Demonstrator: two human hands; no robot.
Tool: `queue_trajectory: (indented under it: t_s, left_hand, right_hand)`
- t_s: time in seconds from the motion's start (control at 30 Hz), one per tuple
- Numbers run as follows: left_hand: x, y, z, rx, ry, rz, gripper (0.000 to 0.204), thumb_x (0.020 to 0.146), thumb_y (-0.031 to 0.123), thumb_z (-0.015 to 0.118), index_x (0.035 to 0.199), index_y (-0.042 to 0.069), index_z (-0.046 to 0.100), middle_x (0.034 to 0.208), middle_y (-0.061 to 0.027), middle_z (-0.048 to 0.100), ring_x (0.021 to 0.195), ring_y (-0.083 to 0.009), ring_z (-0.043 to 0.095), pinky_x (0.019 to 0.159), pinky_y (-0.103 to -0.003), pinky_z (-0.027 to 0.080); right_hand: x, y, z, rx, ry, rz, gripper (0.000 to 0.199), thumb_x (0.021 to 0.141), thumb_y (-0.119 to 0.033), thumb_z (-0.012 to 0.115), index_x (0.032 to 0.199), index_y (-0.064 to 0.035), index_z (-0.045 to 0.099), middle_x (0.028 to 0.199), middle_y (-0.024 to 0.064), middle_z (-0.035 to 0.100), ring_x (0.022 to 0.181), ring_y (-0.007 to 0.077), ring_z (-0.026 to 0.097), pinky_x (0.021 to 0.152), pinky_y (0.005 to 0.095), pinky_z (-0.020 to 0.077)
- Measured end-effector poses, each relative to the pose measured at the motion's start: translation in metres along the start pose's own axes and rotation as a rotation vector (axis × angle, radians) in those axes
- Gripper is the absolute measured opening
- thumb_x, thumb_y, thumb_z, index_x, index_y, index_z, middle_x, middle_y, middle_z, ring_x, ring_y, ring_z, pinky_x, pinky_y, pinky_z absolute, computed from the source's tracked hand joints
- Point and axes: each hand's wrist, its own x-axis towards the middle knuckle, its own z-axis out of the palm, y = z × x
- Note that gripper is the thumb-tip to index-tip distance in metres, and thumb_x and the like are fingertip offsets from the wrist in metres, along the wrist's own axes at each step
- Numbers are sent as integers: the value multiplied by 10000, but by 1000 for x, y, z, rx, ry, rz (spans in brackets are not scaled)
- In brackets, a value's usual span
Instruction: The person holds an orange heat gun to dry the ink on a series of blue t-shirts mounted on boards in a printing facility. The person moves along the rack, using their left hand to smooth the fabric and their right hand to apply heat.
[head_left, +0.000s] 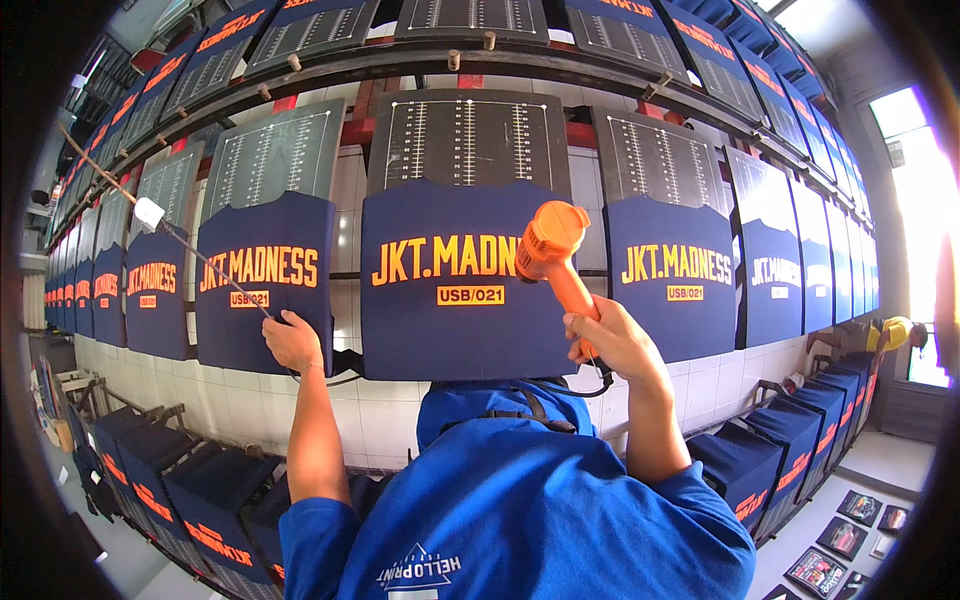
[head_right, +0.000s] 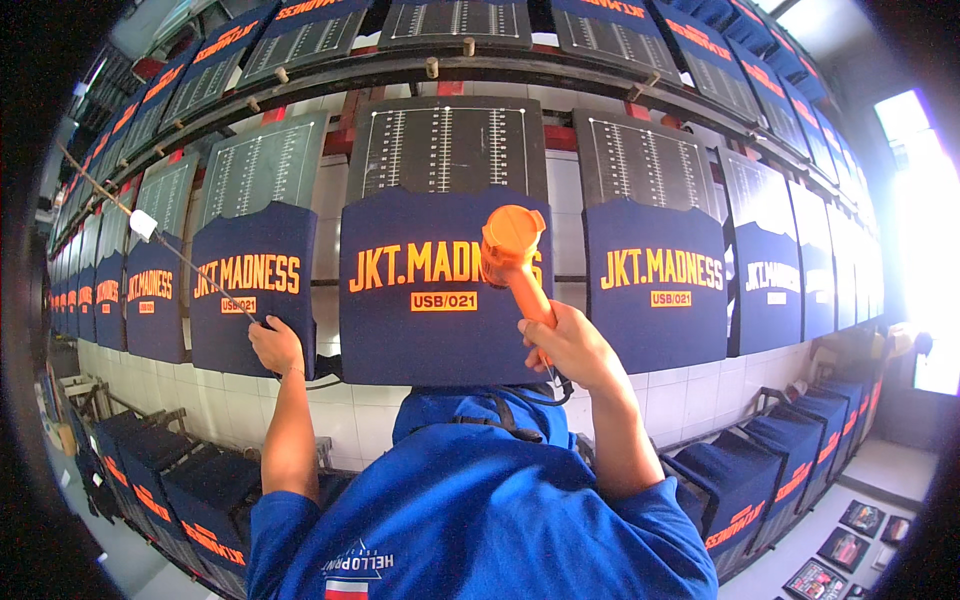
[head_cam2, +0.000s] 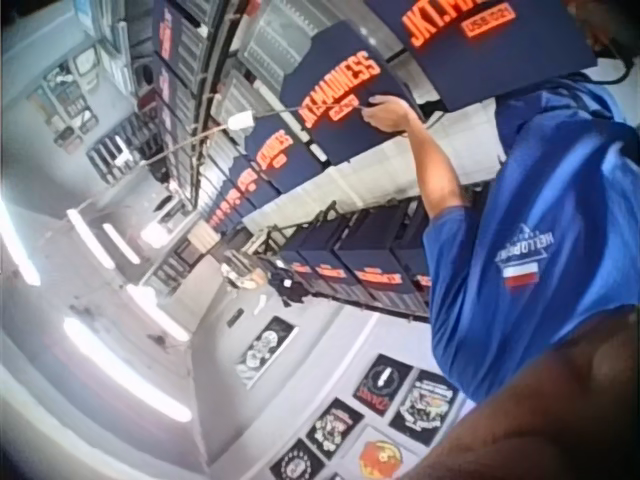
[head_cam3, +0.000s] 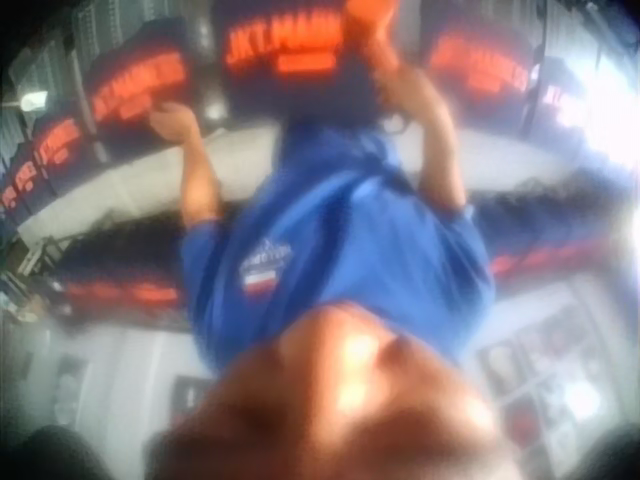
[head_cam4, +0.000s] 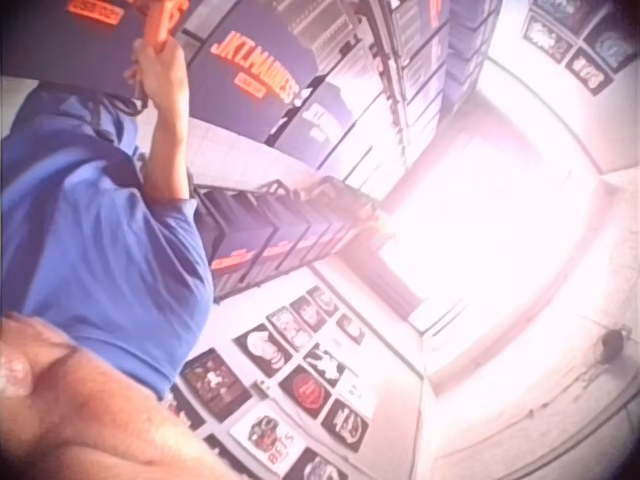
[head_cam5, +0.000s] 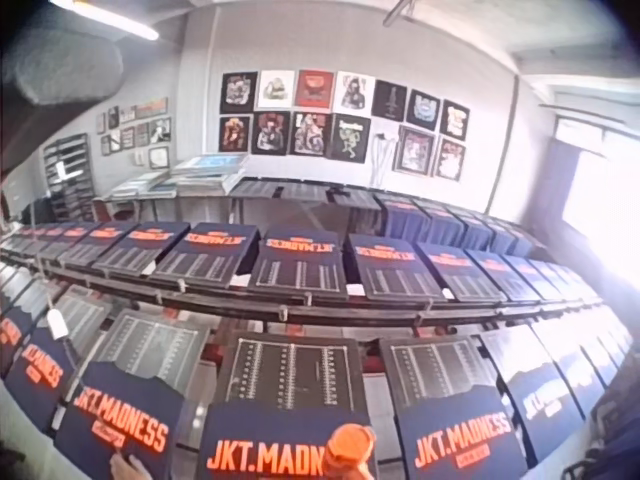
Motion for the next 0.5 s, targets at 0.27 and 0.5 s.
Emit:
queue_trajectory:
  t_s: [0.27, 0.5]
  left_hand:
    - [-21, -66, -28, -804, -738, -110, 419, 1062, 350, 419, 932, 14, 632, 859, -98, 683, 855, -177, 639, 757, -344, 491]
    - [-94, 15, -131, -718, -1336, 401, 353, 1038, 259, 481, 1000, -11, 703, 1048, -103, 689, 971, -193, 647, 881, -332, 494]
  right_hand:
    - [-14, 18, -3, 56, 107, -2, 248, 945, -203, 620, 1000, 32, 563, 793, 56, 604, 629, 117, 642, 574, 258, 532]
    - [-12, 12, 3, 162, 121, -38, 263, 941, -231, 625, 984, 22, 572, 788, 48, 598, 625, 113, 639, 565, 246, 523]
